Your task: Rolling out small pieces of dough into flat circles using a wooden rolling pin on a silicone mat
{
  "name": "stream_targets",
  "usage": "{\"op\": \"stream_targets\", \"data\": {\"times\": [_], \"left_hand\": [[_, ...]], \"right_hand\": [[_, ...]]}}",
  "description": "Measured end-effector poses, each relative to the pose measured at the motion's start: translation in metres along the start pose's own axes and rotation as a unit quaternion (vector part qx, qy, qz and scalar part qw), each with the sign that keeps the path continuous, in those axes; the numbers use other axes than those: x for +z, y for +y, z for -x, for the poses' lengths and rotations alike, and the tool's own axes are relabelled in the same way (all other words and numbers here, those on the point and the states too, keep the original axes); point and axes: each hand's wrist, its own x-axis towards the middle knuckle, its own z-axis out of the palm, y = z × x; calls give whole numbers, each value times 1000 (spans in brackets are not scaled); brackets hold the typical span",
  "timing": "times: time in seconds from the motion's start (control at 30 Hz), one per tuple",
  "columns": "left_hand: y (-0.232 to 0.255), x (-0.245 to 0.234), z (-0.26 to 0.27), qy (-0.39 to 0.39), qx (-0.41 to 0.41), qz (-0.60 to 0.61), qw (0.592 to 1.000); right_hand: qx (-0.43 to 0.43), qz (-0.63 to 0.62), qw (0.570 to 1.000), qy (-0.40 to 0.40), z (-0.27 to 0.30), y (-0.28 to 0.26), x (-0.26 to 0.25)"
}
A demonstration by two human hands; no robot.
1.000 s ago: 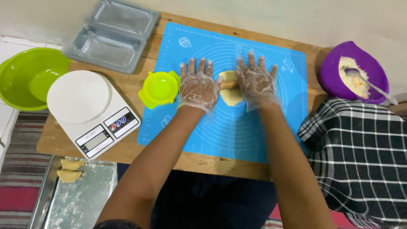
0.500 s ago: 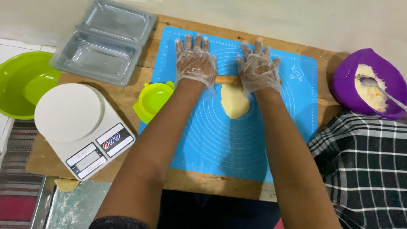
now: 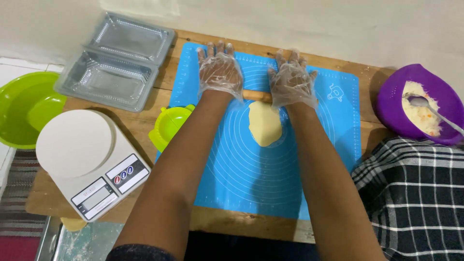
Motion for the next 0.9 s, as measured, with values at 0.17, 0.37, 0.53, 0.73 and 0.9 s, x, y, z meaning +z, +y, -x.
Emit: {"op": "stream_targets", "data": {"times": [0.17, 0.37, 0.53, 0.73, 0.9], "left_hand": [[0, 6, 18, 18, 12, 2, 1000], [1, 8, 67, 40, 44, -3, 998], [8, -11, 122, 26, 41, 3, 999], [7, -10, 163, 13, 58, -13, 998], [7, -9, 196, 4, 98, -38, 994]], "right_hand": [[-33, 1, 999, 27, 15, 3, 3], [-75, 47, 991, 95, 39, 17, 30], [-77, 72, 987, 121, 72, 23, 41], [-102, 62, 981, 151, 109, 30, 54], [-107, 50, 986, 122, 141, 39, 56]]}}
